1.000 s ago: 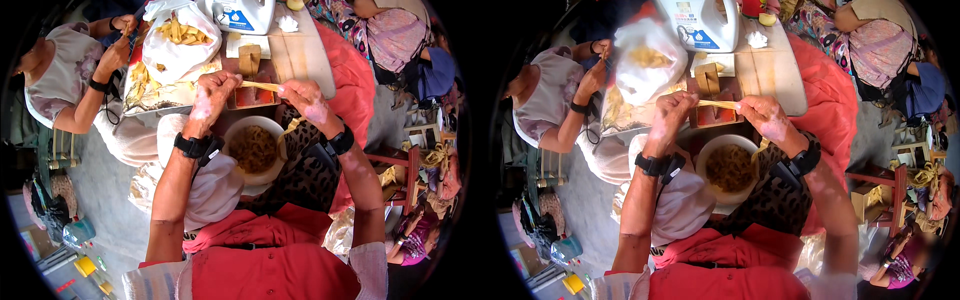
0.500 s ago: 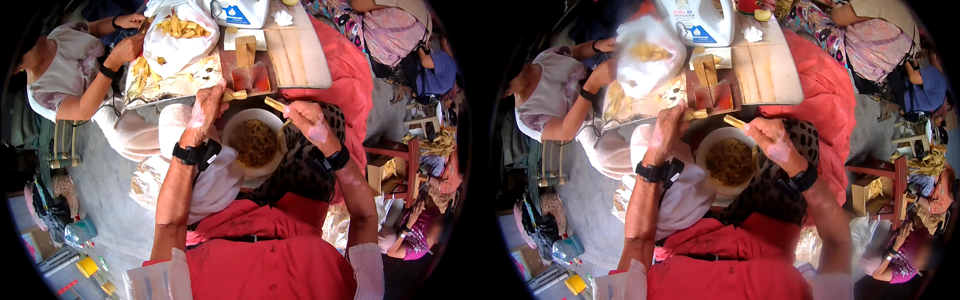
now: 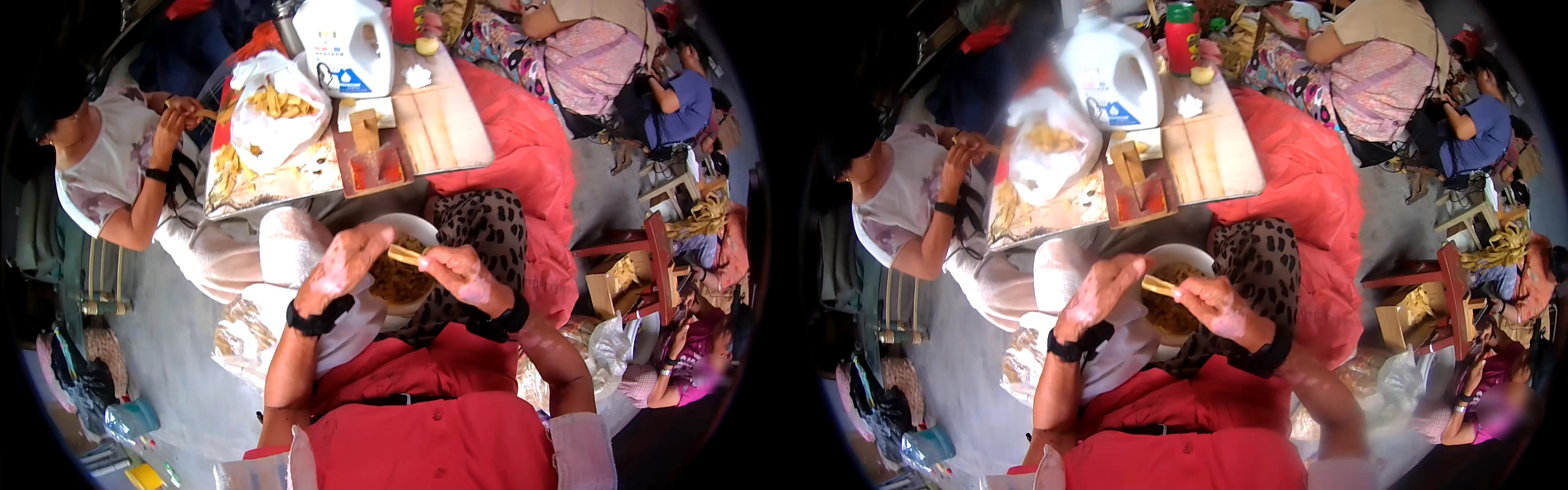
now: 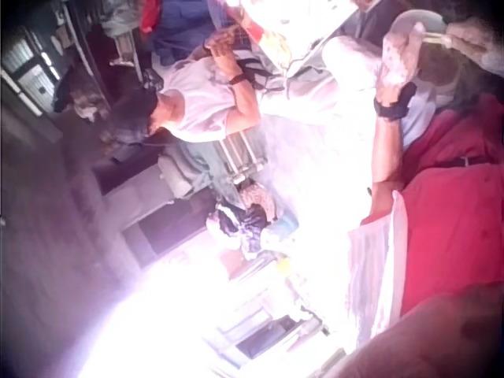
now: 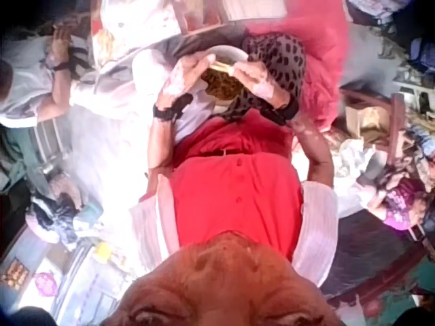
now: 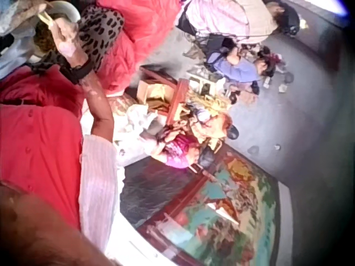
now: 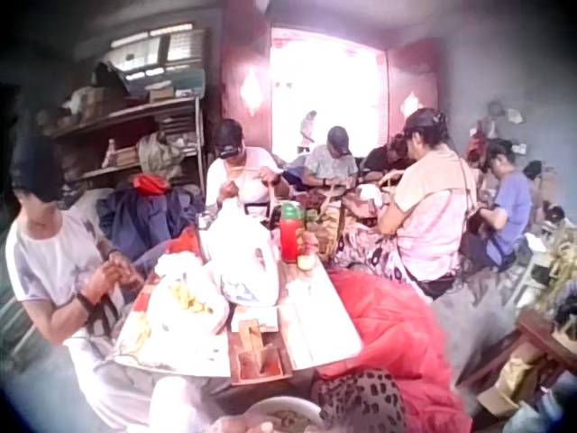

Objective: The person folds and rolls small strips of paper into a triangular or conical shape by hand and places them into a bowl, then wipes their hand on a white cloth on their lap.

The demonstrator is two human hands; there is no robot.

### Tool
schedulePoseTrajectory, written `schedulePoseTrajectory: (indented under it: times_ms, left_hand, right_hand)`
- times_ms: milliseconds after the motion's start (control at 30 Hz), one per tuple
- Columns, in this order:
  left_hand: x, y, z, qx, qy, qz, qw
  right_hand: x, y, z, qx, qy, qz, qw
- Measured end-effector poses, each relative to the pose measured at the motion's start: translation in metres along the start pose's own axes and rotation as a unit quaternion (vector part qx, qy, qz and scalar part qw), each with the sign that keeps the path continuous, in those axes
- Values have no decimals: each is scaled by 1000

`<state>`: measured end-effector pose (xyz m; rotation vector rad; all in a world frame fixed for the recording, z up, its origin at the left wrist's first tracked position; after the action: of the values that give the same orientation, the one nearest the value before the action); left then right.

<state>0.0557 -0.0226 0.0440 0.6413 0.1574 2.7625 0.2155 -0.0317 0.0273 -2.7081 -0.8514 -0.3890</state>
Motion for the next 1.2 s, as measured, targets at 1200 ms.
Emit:
schedulePoseTrajectory:
  times_ms: [1200]
  left_hand:
    - [29,93,53,-26,191,-37,981]
  right_hand:
    - [-7,34,-95,100,49,-55,992]
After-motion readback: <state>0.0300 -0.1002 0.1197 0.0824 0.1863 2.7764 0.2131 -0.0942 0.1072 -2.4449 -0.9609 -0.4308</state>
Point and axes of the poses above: each hand's wrist, its own y-axis away from the middle knuckle, its own x-axis out of the back of the hand, z = x × y, the point moved 8 cm from there along -y, towards the middle knuckle, and after that the axes turned 2 degrees about x, right-handed, at the moved point
